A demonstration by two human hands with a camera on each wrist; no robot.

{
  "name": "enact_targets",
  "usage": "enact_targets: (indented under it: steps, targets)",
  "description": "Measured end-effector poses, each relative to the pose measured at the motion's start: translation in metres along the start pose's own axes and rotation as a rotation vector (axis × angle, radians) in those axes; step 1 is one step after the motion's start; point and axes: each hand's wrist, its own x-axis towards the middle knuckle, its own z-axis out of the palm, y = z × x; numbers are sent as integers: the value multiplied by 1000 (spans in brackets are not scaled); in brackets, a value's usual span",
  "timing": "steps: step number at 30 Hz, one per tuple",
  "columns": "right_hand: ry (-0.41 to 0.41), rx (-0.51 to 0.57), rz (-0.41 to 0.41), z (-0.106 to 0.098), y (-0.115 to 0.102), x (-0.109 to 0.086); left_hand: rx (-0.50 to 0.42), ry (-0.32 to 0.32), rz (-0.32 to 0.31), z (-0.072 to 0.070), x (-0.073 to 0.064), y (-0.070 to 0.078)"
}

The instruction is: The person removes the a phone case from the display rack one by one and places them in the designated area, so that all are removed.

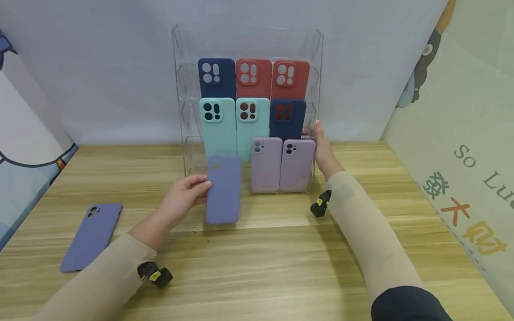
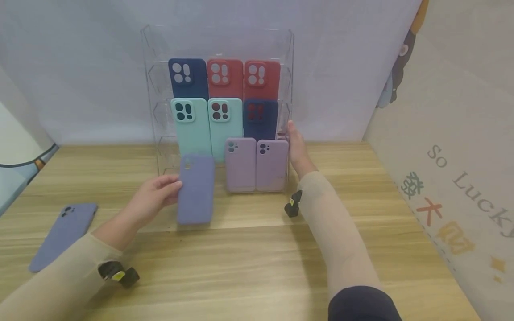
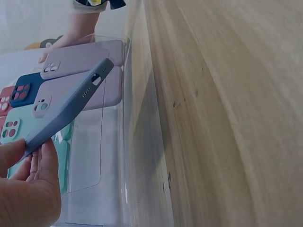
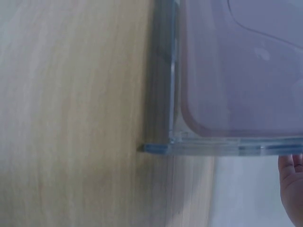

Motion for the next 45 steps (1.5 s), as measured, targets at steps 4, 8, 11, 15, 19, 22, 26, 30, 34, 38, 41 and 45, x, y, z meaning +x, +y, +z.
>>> enact_targets:
  steps: [4,8,11,15,19,22,26,30,34,38,41,45]
  targets:
    - [1,5,-2,1,2,1,0,-3,-23,-3,-4,0]
    - [5,0,-3,2,4,2,-7,-10,-39,-5,-6,-1]
    - [7,-7,2,2,4,2,-19,-18,-36,-8,-8,-3]
    - [5,-22,17,2,3,0,-28,-21,-34,-11,-13,-4]
    - [11,-39,27,2,1,0,-30,-12,-39,-14,-17,-5]
    - [12,-43,21,2,2,0,-22,-11,-52,-17,-21,-4]
    - [8,-32,7,1,3,0,-10,-15,-64,-22,-27,-4]
    - [8,-21,-9,0,4,0,6,-21,-64,-27,-31,-6]
    - [13,-24,-4,-2,5,1,26,-24,-69,-33,-36,-8]
    - [18,-17,2,-2,6,2,36,-19,-86,-39,-42,-9]
    - [14,-11,-6,-2,5,2,46,-14,-97,-43,-46,-9]
    - [8,-17,-15,-2,3,1,69,-12,-98,-49,-52,-11]
